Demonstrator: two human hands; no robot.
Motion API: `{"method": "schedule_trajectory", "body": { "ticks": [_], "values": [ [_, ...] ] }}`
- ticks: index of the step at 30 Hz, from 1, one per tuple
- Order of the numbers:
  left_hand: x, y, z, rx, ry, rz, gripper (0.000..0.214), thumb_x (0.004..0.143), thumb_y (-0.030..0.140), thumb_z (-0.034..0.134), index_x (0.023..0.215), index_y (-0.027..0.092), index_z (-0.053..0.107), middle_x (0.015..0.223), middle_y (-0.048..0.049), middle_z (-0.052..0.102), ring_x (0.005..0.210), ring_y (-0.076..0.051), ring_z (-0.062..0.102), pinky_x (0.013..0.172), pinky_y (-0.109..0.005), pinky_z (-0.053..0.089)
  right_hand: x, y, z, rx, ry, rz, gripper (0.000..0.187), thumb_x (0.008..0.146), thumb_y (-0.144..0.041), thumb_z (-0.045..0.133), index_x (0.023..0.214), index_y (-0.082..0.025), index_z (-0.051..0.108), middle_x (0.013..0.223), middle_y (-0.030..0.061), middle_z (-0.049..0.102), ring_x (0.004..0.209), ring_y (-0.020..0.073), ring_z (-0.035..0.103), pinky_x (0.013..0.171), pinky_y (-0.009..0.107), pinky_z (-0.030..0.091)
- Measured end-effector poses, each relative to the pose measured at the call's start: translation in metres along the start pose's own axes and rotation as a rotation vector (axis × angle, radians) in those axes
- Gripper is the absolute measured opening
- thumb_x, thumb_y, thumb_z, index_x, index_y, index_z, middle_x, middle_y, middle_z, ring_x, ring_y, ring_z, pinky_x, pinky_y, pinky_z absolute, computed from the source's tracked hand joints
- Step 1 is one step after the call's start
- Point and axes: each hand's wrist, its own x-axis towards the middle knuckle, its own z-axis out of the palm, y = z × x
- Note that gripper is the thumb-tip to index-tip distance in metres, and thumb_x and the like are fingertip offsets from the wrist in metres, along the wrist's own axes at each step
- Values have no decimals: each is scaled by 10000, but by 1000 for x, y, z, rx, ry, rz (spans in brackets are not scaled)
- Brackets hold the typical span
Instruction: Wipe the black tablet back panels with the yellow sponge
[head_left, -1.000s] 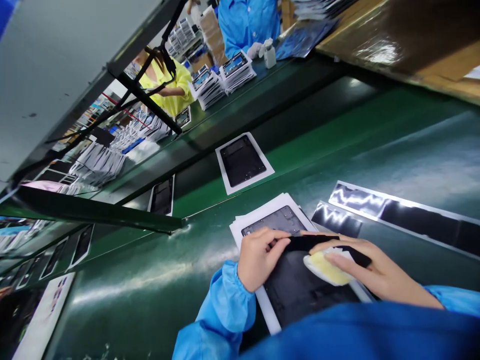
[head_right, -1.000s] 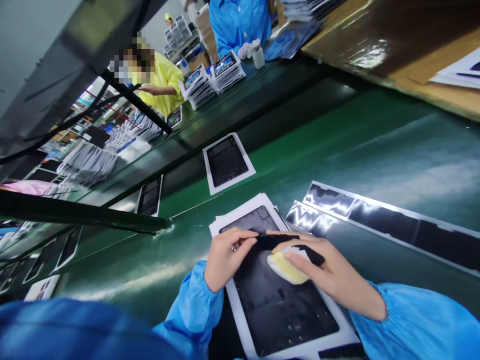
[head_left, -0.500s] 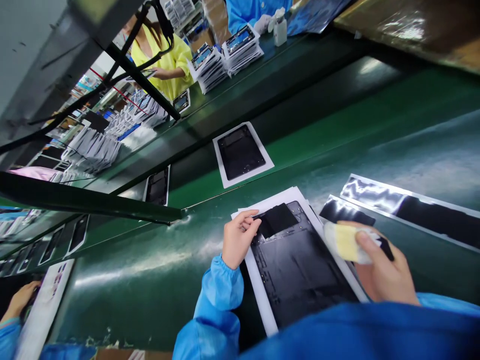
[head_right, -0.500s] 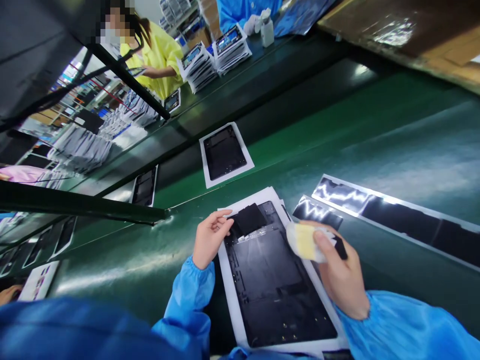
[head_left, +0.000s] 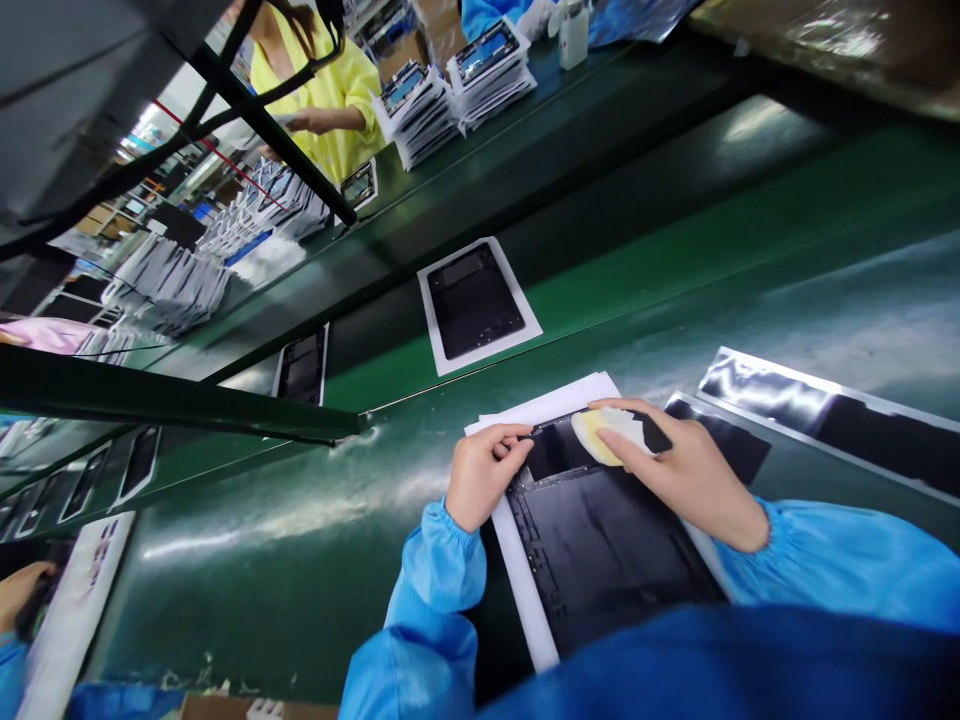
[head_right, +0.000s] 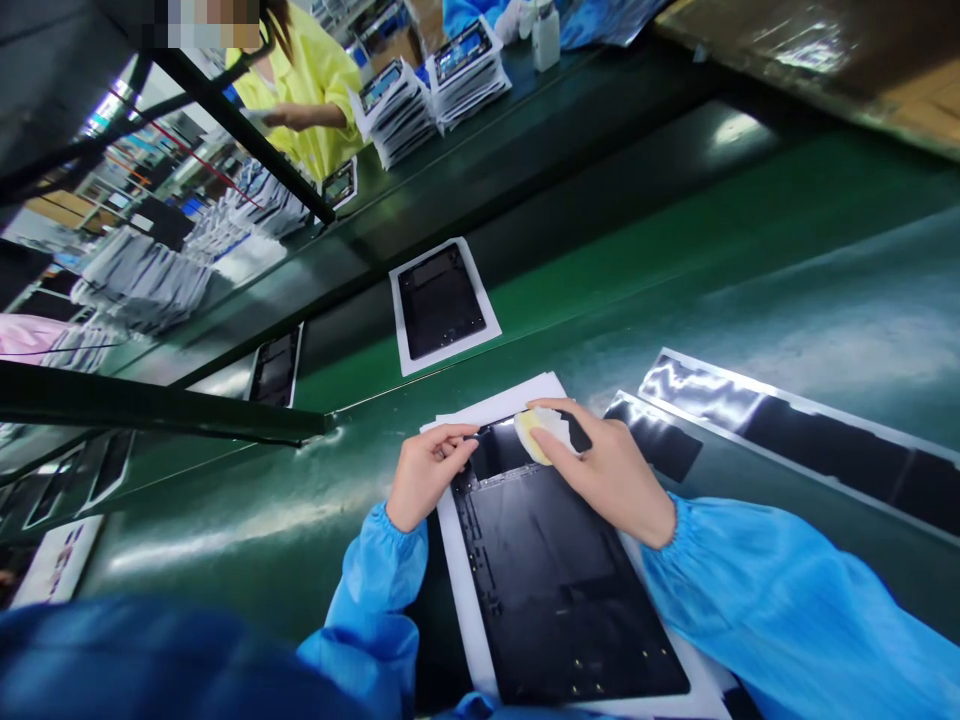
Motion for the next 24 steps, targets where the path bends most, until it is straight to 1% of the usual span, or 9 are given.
{"method": "schedule_trajectory", "body": {
  "ticks": [1, 3, 8, 11, 17, 24],
  "values": [
    [0, 0, 0, 11, 1, 5, 185, 791, 272, 676, 912, 197, 795, 656, 22, 670, 524, -78, 532, 544, -189, 471, 0, 1, 1, -35, -11, -15, 472, 790, -599, 605, 1083, -236, 684, 553, -68, 583, 338, 89, 391, 362, 228, 348],
    [-1, -1, 1, 38, 2, 16, 183, 802, 270, 673, 917, 200, 796, 667, 19, 680, 534, -82, 540, 552, -191, 481, 0, 3, 2, -82, -24, -44, 468, 815, -602, 562, 1093, -243, 675, 488, -89, 511, 298, 90, 350, 351, 234, 305],
    [0, 1, 1, 83, -3, 40, 175, 806, 248, 677, 926, 211, 799, 680, 21, 690, 547, -83, 545, 589, -199, 498, 1, 7, 2, -105, -13, -43, 456, 812, -599, 546, 1084, -254, 667, 510, -81, 528, 274, 89, 315, 335, 239, 250],
    [0, 2, 1, 101, -7, 36, 171, 807, 238, 682, 928, 215, 799, 681, 23, 689, 551, -83, 544, 603, -201, 504, 2, 8, 1, -106, -22, -39, 451, 819, -598, 537, 1085, -256, 662, 481, -90, 502, 276, 95, 311, 341, 238, 257],
    [0, 2, 1, 98, -8, 45, 175, 813, 232, 682, 943, 212, 799, 694, 20, 697, 552, -82, 546, 614, -204, 505, 2, 8, 2, -112, -25, -49, 426, 833, -580, 547, 1082, -251, 655, 508, -87, 533, 281, 84, 308, 354, 239, 267],
    [0, -1, 1, 84, -13, 56, 173, 813, 241, 683, 934, 200, 799, 693, 14, 703, 552, -82, 541, 605, -197, 504, 2, 10, 3, -120, -27, -51, 422, 839, -573, 530, 1081, -251, 657, 391, -119, 396, 259, 109, 272, 343, 255, 194]
  ]
}}
